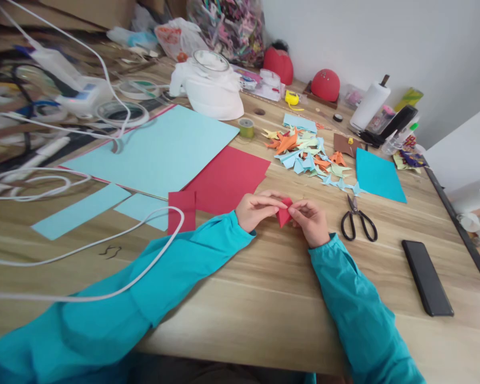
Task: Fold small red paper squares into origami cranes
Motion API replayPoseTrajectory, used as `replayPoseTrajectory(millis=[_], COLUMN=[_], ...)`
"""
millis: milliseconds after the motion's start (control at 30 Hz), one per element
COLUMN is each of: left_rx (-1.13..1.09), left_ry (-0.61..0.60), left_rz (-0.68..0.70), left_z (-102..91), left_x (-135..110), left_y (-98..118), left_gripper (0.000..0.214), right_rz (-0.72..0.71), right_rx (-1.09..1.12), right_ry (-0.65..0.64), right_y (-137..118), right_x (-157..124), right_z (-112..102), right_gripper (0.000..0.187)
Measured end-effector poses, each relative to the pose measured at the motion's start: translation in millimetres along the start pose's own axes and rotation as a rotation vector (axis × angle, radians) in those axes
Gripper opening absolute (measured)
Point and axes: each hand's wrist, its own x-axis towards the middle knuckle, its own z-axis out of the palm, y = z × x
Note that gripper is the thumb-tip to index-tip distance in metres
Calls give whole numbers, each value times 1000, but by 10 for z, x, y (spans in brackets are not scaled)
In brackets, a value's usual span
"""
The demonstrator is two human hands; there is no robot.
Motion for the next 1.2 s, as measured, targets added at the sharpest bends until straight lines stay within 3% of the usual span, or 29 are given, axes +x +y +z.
replayPoseTrajectory(millis=[167,533,833,967,1067,1200], left_rx=[-153,-25,133,28,-90,-87], left_ry=[90,107,83,102,71,60], left_rz=[-145,-162,-144,-189,-212,-210], left_z=[50,37,24,24,16,6], left_x=[25,18,4,20,36,40], left_y=[-69,-52,-32,-57,-82,-86], left_gripper=[44,27,24,30,49,53], right_rz=[-51,13,-33,-23,-36,-56], right_rx=[4,-127,-249,-223,-210,-199], right_ry=[51,-57,-138,-102,-67,-53], right_y=[-2,-44,-57,-45,-19,3], right_x=[17,-10,-29,-21,-12,-14], right_z=[15,31,14,7,-1,-4], right_gripper=[35,30,33,33,33,32])
